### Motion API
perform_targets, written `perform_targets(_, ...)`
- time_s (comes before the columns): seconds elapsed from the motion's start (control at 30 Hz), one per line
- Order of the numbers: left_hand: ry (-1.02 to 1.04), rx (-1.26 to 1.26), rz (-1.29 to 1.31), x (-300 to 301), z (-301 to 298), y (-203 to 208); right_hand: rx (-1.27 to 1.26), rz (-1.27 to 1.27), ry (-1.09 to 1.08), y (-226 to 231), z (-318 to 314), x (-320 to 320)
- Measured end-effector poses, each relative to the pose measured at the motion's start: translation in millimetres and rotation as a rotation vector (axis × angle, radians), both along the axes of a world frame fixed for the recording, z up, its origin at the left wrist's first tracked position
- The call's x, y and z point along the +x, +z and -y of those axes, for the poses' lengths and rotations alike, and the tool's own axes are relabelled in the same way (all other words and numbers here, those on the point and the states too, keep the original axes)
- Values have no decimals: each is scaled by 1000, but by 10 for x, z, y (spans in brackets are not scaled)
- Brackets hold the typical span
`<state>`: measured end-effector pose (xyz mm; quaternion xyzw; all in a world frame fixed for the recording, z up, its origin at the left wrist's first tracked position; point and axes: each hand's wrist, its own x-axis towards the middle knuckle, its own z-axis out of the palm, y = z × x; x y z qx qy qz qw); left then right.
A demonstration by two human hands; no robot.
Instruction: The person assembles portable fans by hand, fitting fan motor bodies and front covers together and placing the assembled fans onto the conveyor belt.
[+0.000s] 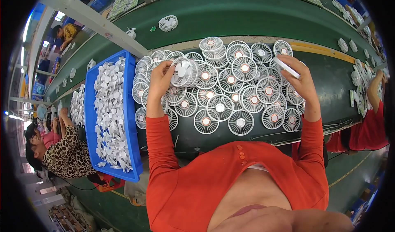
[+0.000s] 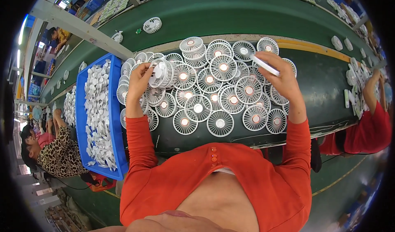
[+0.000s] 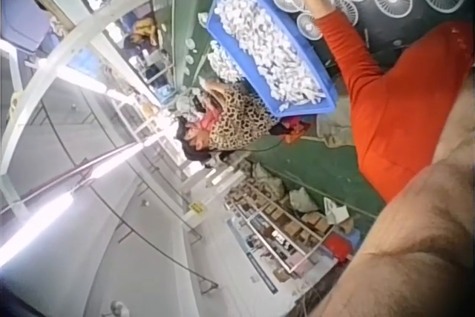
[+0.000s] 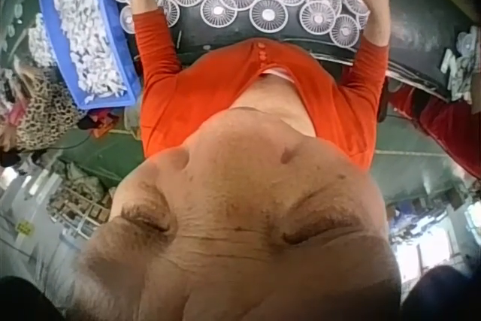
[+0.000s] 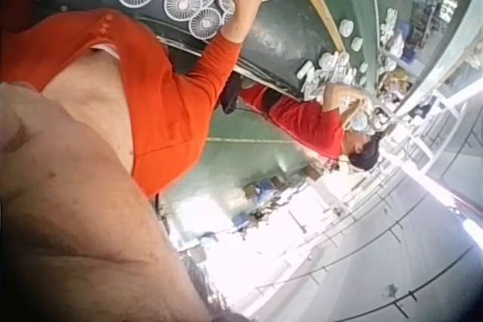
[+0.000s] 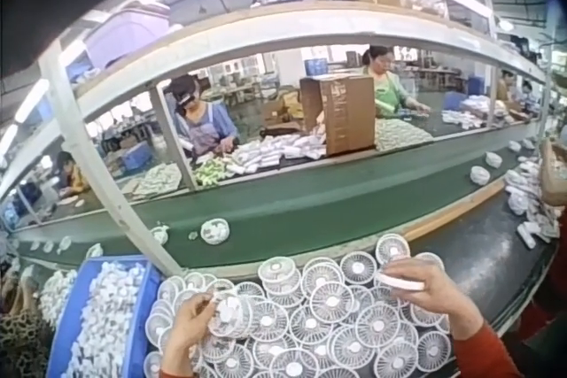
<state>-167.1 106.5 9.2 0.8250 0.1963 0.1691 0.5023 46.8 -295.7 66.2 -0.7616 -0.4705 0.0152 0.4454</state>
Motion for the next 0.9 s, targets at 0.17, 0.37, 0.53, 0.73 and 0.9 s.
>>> perform_targets(0.17, 243, 286, -4, -200, -77, 128, 52, -65, 48, 56, -219, -29)
perform_targets(0.37, 292, -131, 358, -130, 65, 409, 175, -577, 75, 251, -761, -233)
perform_targets(0.53, 89, -587, 558, 486, 701, 372, 284, -625, 188, 491, -1309, -457)
perform_targets(0.73, -228, -1368, 593, 918, 1015, 405, 314, 341, -19, 246, -1657, -236)
perform_targets(0.9, -242, -1525, 444, 1001, 1069, 255, 105, 481, 139, 70, -1712, -167)
